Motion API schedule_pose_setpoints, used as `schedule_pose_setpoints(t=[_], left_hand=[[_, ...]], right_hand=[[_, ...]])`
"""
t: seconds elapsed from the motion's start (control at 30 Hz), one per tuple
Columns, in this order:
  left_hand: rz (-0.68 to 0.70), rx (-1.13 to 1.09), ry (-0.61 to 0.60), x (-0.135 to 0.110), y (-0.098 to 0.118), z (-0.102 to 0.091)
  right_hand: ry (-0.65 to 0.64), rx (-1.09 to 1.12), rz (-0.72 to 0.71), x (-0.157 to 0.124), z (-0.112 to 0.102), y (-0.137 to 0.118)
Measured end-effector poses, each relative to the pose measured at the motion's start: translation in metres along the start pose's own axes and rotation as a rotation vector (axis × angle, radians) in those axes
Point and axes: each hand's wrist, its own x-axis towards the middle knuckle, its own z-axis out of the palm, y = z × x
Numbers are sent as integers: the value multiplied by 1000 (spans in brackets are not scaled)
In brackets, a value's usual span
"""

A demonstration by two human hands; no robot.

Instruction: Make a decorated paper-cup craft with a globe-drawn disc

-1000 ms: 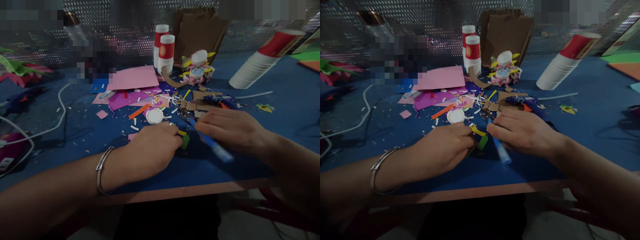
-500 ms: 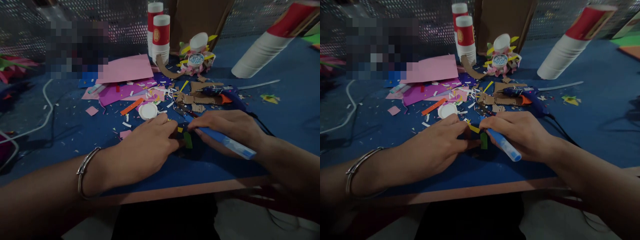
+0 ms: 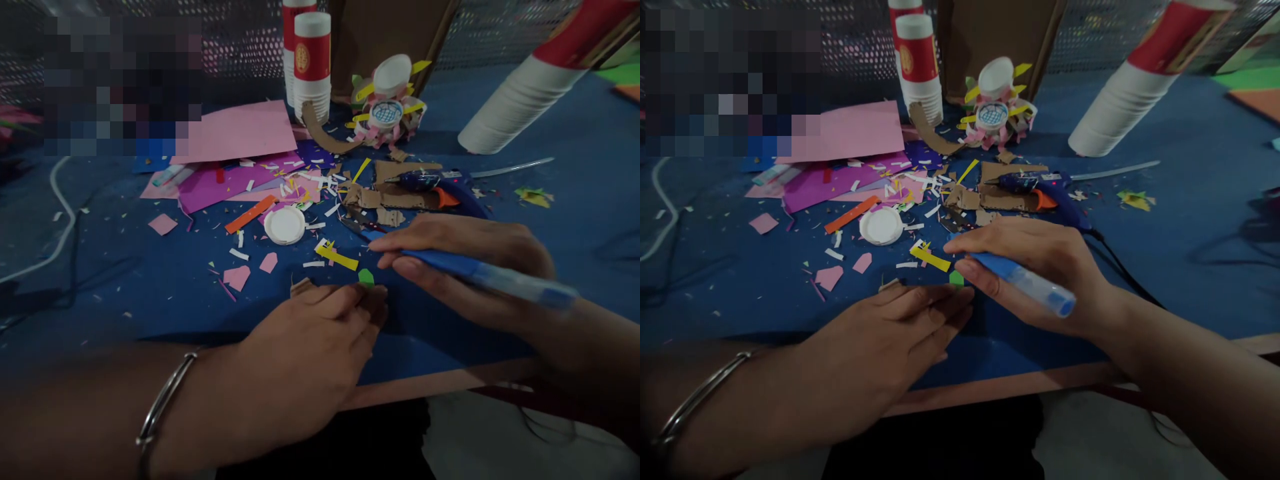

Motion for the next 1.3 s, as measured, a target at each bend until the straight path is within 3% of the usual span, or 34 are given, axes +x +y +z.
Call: schedule_pose_setpoints(t=[0.1,0.2,0.47,1.3], left_hand=[[-14,52,56,-1,9,3],[-41,98,91,0,14,5],[-75,58,95,1,15,0],[-57,73,97,0,16,1]], right_hand=[[94,78,124,2,-1,-3],[140,98,152,1,1,0],[-18,-19,195,-2,-3,0],[-49,18,185,-3,4,0]])
